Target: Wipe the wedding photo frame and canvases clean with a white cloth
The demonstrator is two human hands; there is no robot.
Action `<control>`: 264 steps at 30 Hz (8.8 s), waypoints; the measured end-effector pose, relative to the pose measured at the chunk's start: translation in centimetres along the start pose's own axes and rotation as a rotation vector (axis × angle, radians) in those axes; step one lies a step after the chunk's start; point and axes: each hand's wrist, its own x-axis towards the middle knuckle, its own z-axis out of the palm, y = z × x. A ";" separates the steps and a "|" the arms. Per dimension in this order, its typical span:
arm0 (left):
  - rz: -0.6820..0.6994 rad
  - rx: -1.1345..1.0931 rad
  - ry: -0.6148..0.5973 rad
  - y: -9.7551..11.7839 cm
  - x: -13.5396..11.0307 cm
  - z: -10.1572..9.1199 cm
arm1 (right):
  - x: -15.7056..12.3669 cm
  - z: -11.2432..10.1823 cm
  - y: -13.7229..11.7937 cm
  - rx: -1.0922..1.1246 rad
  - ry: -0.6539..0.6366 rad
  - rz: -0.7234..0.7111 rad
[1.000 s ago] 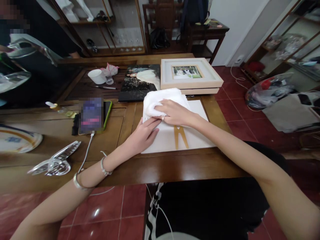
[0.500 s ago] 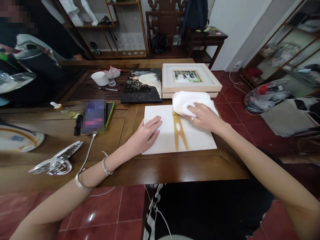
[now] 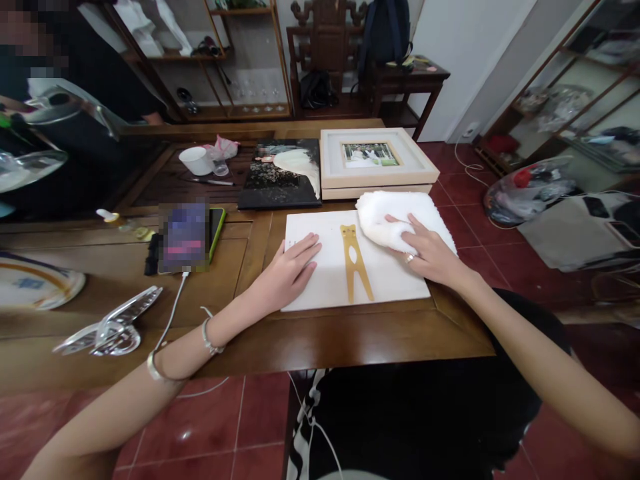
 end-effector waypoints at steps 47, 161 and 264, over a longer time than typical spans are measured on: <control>0.028 0.056 0.004 0.2 -0.1 0.1 | -8.4 -2.0 -9.0 0.123 -0.127 -0.210; 0.027 0.047 -0.015 0.4 0.1 -0.3 | 8.2 3.3 -5.7 -0.087 -0.187 -0.050; -0.059 -0.241 0.108 0.2 0.0 -0.3 | 1.2 0.6 -9.0 0.267 -0.313 -0.499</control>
